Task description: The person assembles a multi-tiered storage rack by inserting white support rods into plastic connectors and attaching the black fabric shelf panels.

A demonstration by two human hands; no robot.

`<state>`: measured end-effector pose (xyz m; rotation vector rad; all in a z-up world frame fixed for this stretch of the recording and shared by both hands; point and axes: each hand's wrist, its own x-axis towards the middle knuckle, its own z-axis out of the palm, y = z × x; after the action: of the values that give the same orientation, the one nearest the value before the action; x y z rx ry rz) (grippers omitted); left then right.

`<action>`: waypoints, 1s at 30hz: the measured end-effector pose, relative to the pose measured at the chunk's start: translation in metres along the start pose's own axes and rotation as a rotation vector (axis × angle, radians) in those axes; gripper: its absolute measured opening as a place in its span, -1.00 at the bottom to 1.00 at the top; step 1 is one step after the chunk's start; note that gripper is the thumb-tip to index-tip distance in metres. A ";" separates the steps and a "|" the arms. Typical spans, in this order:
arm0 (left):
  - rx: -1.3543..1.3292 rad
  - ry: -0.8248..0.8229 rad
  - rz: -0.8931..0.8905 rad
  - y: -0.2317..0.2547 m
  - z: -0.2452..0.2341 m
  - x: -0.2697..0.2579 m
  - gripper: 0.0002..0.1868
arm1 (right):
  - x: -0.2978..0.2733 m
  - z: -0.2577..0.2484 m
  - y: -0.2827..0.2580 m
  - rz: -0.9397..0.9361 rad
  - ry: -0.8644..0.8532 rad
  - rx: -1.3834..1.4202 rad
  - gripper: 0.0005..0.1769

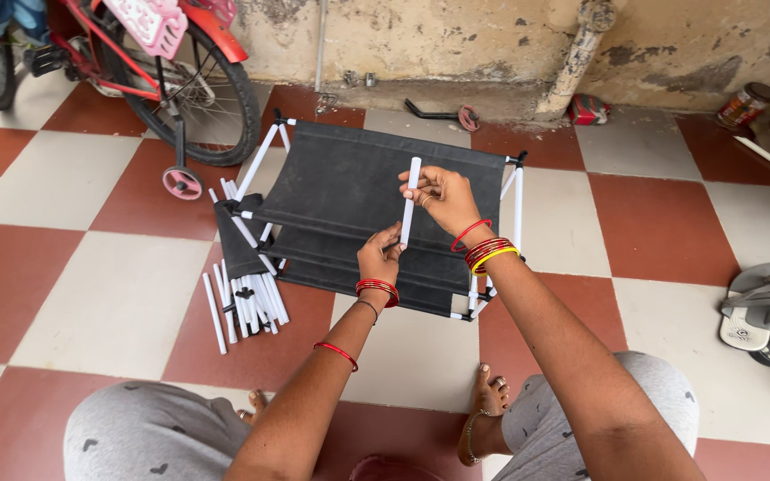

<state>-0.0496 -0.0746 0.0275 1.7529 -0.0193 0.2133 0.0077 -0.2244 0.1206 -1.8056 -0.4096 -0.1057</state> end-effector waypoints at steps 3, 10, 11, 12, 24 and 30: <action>-0.001 0.039 -0.086 -0.012 -0.021 -0.004 -0.63 | -0.001 0.026 -0.005 -0.019 -0.051 0.009 -0.71; 0.022 0.149 -0.049 -0.040 -0.067 -0.011 -0.68 | 0.003 0.085 -0.012 -0.027 -0.103 0.088 -0.68; 0.030 0.166 -0.065 -0.043 -0.073 -0.012 -0.70 | 0.004 0.094 -0.012 0.003 -0.079 0.066 -0.66; 0.039 0.183 -0.082 -0.048 -0.079 -0.013 -0.72 | 0.004 0.103 -0.011 0.033 -0.054 0.043 -0.63; 0.036 0.328 -0.240 -0.112 -0.147 -0.022 -0.72 | -0.008 0.213 0.042 -0.088 -0.192 -0.684 -0.20; 0.033 0.388 -0.276 -0.152 -0.172 -0.024 -0.70 | -0.013 0.244 0.058 0.051 -0.287 -0.938 0.16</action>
<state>-0.0755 0.1203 -0.0933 1.7001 0.5063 0.3481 -0.0196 -0.0078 -0.0032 -2.7721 -0.5698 0.0067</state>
